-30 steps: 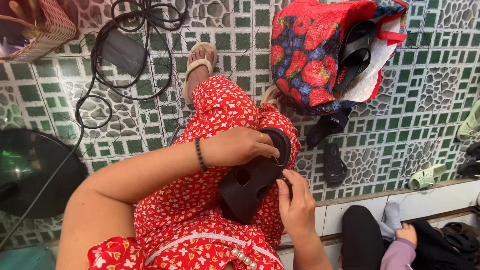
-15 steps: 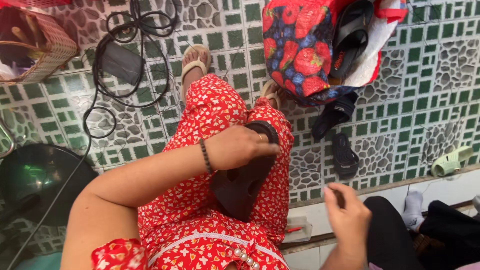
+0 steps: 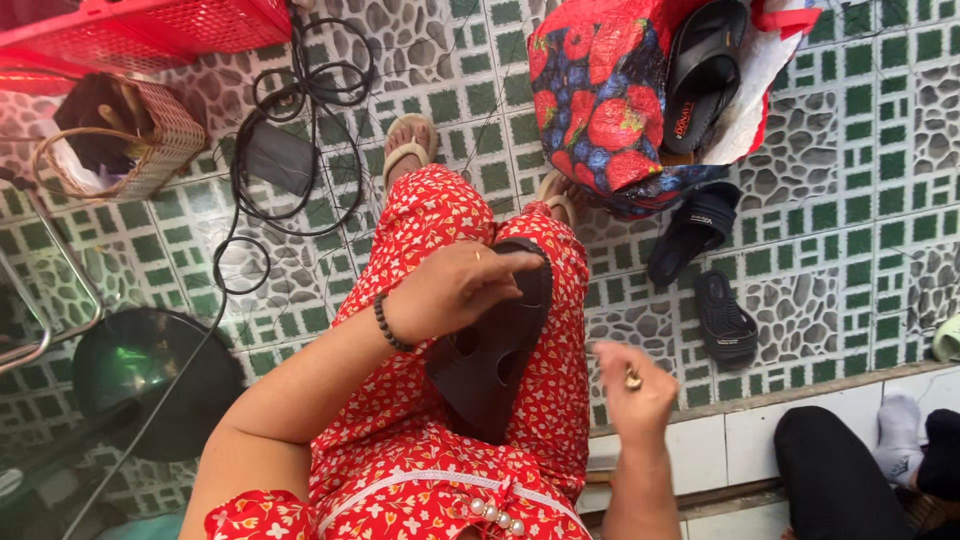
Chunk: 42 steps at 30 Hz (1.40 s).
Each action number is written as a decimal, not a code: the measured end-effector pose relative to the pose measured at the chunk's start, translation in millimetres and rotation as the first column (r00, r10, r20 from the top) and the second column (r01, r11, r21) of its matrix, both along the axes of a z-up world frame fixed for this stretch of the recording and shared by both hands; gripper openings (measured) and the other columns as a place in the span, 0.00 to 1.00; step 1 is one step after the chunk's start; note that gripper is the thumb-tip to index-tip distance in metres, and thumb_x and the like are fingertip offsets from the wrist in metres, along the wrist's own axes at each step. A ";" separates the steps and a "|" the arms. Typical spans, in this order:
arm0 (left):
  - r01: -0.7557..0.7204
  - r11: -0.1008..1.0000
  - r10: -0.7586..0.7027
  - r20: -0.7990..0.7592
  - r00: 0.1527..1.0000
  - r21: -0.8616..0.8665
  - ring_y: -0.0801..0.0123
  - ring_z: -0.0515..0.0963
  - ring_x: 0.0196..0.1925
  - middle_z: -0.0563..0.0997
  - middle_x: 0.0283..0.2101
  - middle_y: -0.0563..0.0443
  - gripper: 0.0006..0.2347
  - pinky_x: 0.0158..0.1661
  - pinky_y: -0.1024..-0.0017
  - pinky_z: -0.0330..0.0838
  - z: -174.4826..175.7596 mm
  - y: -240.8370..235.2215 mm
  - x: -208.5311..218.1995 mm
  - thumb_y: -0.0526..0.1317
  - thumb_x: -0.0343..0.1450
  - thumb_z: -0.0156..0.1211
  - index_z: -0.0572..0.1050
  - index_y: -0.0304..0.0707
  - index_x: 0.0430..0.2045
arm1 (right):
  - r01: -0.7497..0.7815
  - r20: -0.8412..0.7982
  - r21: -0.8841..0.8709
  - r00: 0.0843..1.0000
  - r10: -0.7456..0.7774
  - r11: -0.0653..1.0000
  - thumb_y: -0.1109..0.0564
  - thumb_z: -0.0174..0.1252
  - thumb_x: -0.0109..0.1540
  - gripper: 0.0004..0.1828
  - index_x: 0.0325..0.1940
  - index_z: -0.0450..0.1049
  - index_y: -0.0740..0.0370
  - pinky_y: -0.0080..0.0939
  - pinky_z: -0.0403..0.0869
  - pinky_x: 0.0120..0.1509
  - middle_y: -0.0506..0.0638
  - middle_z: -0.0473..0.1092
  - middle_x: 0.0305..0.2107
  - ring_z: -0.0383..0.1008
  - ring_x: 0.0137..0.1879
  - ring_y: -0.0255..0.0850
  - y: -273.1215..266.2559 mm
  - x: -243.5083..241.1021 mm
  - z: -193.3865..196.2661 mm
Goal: The person sits on the floor and sews a brown sandal using a needle and thread. They repeatedly pull the thread through the sandal sole and upper, adjusting the sandal on their lap as they work.
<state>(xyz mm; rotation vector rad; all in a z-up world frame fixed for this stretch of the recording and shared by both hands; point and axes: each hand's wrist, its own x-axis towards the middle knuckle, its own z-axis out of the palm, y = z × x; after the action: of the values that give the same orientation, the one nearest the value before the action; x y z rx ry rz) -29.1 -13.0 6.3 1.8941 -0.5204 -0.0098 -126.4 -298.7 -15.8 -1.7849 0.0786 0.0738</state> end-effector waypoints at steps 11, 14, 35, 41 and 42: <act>-0.595 0.717 0.446 0.416 0.793 0.364 0.63 0.80 0.38 0.84 0.32 0.62 0.10 0.54 0.66 0.59 -5.4 123.3 29.0 0.28 0.68 0.72 0.83 0.50 0.36 | 0.274 -0.483 0.160 0.859 -0.167 0.948 0.71 0.63 0.53 0.26 0.53 0.77 0.55 0.31 0.68 0.15 0.45 0.67 0.21 0.61 0.17 0.31 -19.7 15.8 18.5; -0.656 0.693 0.645 0.147 0.749 0.300 0.69 0.79 0.37 0.81 0.31 0.62 0.13 0.53 0.71 0.53 2.9 183.2 14.1 0.29 0.72 0.77 0.79 0.44 0.46 | 0.617 -0.420 -0.064 0.696 -0.582 0.784 0.37 0.56 0.72 0.13 0.43 0.75 0.43 0.25 0.77 0.33 0.39 0.69 0.22 0.74 0.28 0.27 -197.6 -3.6 -67.4; -0.144 0.674 -0.315 -0.459 0.831 -0.724 0.85 0.73 0.17 0.85 0.29 0.48 0.07 0.22 0.86 0.67 -3.4 -44.2 49.0 0.35 0.73 0.63 0.81 0.32 0.42 | -0.033 0.005 0.871 0.998 0.058 0.491 0.50 0.49 0.68 0.21 0.24 0.63 0.62 0.43 0.69 0.20 0.61 0.64 0.13 0.68 0.14 0.50 45.2 16.8 -49.5; -0.348 0.579 -0.157 -0.519 0.840 -0.738 0.80 0.72 0.14 0.84 0.29 0.38 0.08 0.16 0.84 0.64 -41.1 -53.3 70.3 0.31 0.72 0.61 0.79 0.26 0.43 | 0.135 -0.070 0.559 0.991 -0.115 0.818 0.59 0.48 0.70 0.15 0.36 0.68 0.77 0.51 0.77 0.29 0.67 0.66 0.19 0.74 0.21 0.56 52.1 20.6 -53.6; -0.339 0.580 -0.160 -0.512 0.844 -0.741 0.80 0.72 0.14 0.84 0.29 0.38 0.08 0.16 0.84 0.64 -31.2 -40.2 70.6 0.31 0.72 0.61 0.79 0.26 0.43 | 0.133 -0.061 0.560 0.991 -0.119 0.818 0.59 0.48 0.70 0.15 0.36 0.68 0.77 0.51 0.77 0.29 0.67 0.66 0.19 0.74 0.21 0.56 36.9 23.6 -41.4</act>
<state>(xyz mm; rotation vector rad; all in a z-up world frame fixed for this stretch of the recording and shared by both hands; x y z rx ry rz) 41.4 -53.2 -24.9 0.9033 0.0133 -0.1943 -102.8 -261.9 -57.2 -1.1778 0.1743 0.0179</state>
